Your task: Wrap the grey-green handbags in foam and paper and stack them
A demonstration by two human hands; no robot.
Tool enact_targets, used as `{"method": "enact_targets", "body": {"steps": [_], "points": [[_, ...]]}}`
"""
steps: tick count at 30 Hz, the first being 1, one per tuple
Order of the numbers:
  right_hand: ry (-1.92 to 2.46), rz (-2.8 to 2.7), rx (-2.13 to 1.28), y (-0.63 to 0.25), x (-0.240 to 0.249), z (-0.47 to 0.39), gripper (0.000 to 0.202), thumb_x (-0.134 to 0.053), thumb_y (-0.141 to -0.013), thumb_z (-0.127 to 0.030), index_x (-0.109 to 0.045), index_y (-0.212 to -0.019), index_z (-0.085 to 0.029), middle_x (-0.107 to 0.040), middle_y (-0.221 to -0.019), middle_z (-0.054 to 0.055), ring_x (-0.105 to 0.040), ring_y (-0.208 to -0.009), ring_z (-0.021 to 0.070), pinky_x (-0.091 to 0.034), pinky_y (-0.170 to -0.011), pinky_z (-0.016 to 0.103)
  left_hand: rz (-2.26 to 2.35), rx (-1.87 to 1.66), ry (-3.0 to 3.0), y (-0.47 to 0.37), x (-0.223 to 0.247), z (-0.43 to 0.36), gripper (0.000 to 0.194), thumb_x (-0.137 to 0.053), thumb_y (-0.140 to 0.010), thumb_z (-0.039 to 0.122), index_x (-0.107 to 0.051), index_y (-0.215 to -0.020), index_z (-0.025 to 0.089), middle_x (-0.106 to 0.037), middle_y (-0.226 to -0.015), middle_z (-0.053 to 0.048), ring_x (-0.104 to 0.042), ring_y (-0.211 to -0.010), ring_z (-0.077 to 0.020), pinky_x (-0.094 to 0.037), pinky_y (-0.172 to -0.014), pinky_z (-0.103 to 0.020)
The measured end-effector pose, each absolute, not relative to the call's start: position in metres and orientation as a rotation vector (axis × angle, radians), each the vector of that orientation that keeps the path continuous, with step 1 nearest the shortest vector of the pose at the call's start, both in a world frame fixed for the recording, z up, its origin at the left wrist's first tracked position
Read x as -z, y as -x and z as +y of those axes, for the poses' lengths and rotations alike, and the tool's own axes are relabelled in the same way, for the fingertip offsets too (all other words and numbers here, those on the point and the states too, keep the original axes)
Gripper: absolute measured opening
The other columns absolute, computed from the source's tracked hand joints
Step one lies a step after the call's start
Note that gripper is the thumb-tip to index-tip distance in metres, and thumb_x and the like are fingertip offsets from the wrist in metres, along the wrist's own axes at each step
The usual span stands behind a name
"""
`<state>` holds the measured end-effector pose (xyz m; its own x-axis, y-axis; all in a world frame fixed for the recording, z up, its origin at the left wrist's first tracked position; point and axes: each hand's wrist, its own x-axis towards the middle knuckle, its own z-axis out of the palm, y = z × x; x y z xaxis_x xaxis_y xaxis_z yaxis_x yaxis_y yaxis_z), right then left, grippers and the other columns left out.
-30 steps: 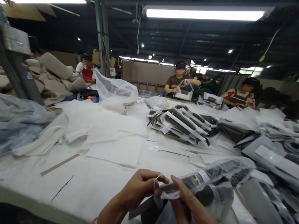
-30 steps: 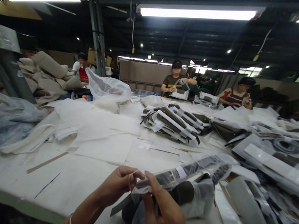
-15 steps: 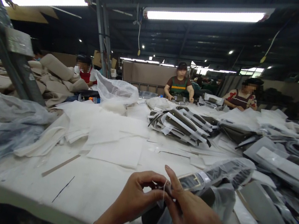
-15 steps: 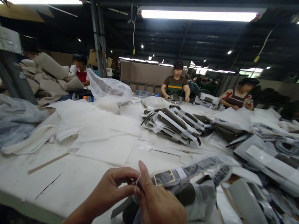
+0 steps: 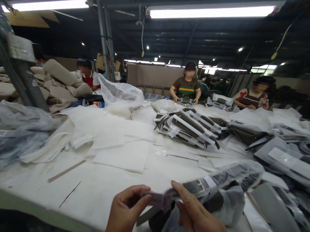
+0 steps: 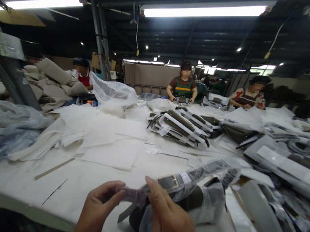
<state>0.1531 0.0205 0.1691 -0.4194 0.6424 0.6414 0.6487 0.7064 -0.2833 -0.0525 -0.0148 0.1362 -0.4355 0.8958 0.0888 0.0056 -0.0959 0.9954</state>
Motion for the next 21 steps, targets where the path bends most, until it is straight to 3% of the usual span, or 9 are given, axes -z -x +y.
{"method": "enact_targets", "body": {"steps": [3,7,12,14,16,19,21], "points": [[0.938,-2.11,0.143,-0.153,-0.17,0.026,0.044,-0.05,-0.096,-0.019,-0.054,-0.139,-0.027,-0.067,-0.13,0.005,-0.07,-0.106,0.0204,-0.06,-0.087,0.028,1.47,-1.651,-0.862,0.054,-0.125,-0.025,0.044,-0.085,-0.064,0.053,-0.075,-0.089,0.018,-0.072,-0.08,-0.005,-0.062,-0.071,-0.0181,-0.051,-0.063,-0.026],[0.982,-2.105,0.226,-0.152,-0.172,0.032,0.036,-0.049,-0.096,-0.016,-0.066,-0.125,-0.027,-0.055,-0.144,0.007,-0.074,-0.092,0.0181,-0.062,-0.074,0.025,1.476,-1.654,-0.808,0.051,-0.123,-0.04,0.046,-0.086,-0.065,0.052,-0.073,-0.091,0.017,-0.069,-0.076,-0.003,-0.058,-0.068,-0.0148,-0.048,-0.062,-0.024],[0.743,-2.074,0.123,-0.152,-0.17,0.038,0.036,-0.047,-0.094,-0.008,-0.069,-0.119,-0.021,-0.066,-0.131,0.007,-0.067,-0.113,0.0184,-0.056,-0.098,0.027,1.187,-1.632,-0.496,0.039,-0.096,-0.034,0.05,-0.09,-0.062,0.046,-0.068,-0.097,0.017,-0.07,-0.082,-0.004,-0.062,-0.071,-0.0129,-0.048,-0.064,-0.021],[0.733,-2.047,0.102,-0.153,-0.168,0.042,0.036,-0.047,-0.094,-0.007,-0.07,-0.118,-0.02,-0.066,-0.131,0.007,-0.066,-0.114,0.0179,-0.054,-0.1,0.026,1.071,-1.581,-0.361,0.039,-0.084,-0.028,0.056,-0.093,-0.056,0.042,-0.066,-0.099,0.017,-0.072,-0.093,-0.007,-0.067,-0.08,-0.015,-0.05,-0.068,-0.021],[0.776,-2.019,0.095,-0.155,-0.165,0.047,0.034,-0.048,-0.094,-0.008,-0.07,-0.117,-0.021,-0.067,-0.13,0.006,-0.067,-0.112,0.0178,-0.055,-0.099,0.026,1.122,-1.584,-0.357,0.043,-0.082,-0.027,0.059,-0.094,-0.055,0.044,-0.065,-0.098,0.017,-0.073,-0.089,-0.007,-0.068,-0.077,-0.0158,-0.051,-0.064,-0.02],[0.825,-1.988,0.047,-0.159,-0.159,0.054,0.031,-0.05,-0.095,-0.011,-0.071,-0.114,-0.022,-0.067,-0.128,0.005,-0.069,-0.109,0.0173,-0.055,-0.098,0.026,1.547,-1.854,-0.696,0.047,-0.097,-0.043,0.042,-0.088,-0.066,0.042,-0.067,-0.094,0.019,-0.071,-0.074,-0.001,-0.067,-0.065,-0.0144,-0.051,-0.057,-0.019],[0.813,-1.971,-0.006,-0.159,-0.156,0.056,0.029,-0.051,-0.095,-0.013,-0.071,-0.114,-0.022,-0.068,-0.127,0.006,-0.069,-0.109,0.0172,-0.054,-0.099,0.025,1.793,-2.093,-1.273,0.044,-0.113,-0.061,0.02,-0.082,-0.075,0.026,-0.069,-0.09,0.021,-0.071,-0.071,0.001,-0.067,-0.061,-0.0126,-0.053,-0.059,-0.018]]}}
